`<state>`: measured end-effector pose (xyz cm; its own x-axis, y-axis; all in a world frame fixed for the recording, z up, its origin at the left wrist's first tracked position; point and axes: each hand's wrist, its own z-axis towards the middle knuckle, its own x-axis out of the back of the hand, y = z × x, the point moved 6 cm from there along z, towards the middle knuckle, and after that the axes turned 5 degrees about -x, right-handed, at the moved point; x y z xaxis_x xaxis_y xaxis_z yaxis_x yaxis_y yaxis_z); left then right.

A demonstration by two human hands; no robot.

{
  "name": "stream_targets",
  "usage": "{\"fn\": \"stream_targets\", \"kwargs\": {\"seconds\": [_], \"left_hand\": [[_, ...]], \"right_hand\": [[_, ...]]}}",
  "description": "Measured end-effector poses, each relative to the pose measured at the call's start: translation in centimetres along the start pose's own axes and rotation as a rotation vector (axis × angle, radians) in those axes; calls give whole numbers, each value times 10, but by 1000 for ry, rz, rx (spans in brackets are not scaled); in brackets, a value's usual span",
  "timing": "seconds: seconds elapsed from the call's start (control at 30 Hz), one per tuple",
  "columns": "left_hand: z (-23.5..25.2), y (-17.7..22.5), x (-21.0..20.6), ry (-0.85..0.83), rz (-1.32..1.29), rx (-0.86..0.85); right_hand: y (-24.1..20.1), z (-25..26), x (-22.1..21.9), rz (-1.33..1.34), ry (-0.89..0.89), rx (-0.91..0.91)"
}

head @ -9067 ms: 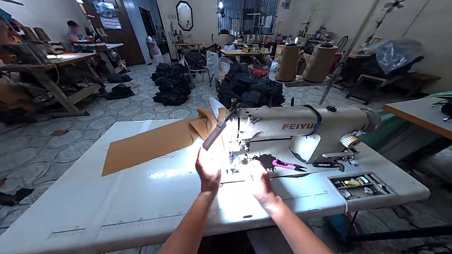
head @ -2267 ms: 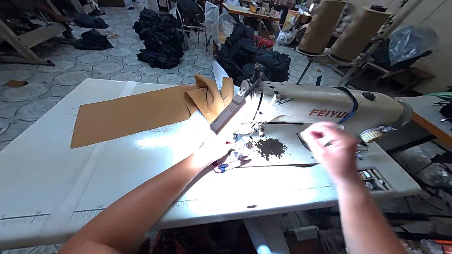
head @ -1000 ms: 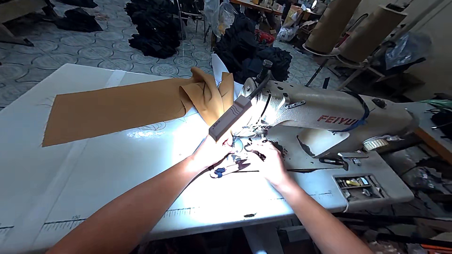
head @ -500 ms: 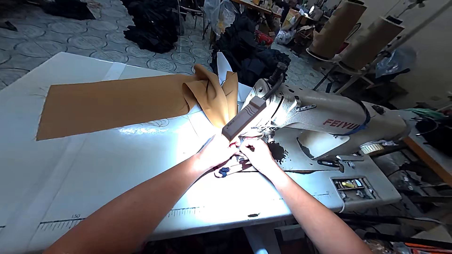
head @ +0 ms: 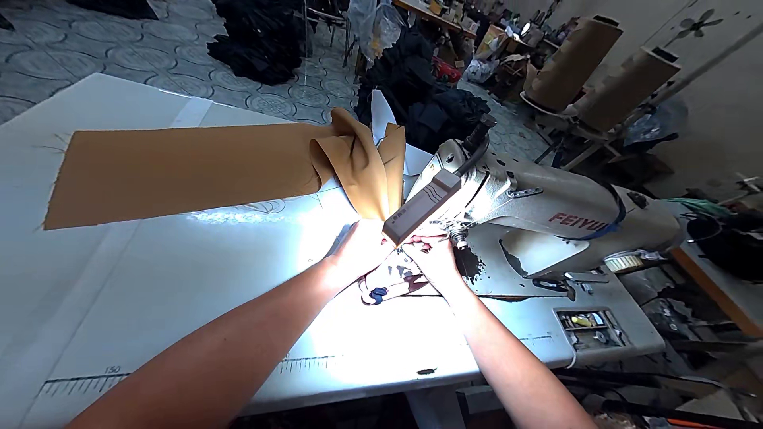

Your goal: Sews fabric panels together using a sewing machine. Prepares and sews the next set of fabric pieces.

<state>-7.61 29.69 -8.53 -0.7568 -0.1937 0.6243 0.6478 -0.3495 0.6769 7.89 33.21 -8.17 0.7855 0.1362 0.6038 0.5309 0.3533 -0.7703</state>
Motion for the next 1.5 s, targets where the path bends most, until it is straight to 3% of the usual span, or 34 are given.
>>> {"fn": "stream_targets", "kwargs": {"seconds": [1.13,1.5], "left_hand": [[2,-4,-4,-22,-43,145],[-1,-1,-1,38,-61,79]], "right_hand": [[-6,-2,-3,-9,-90,-78],[-5,-3,-3,7,-97,-71]]}}
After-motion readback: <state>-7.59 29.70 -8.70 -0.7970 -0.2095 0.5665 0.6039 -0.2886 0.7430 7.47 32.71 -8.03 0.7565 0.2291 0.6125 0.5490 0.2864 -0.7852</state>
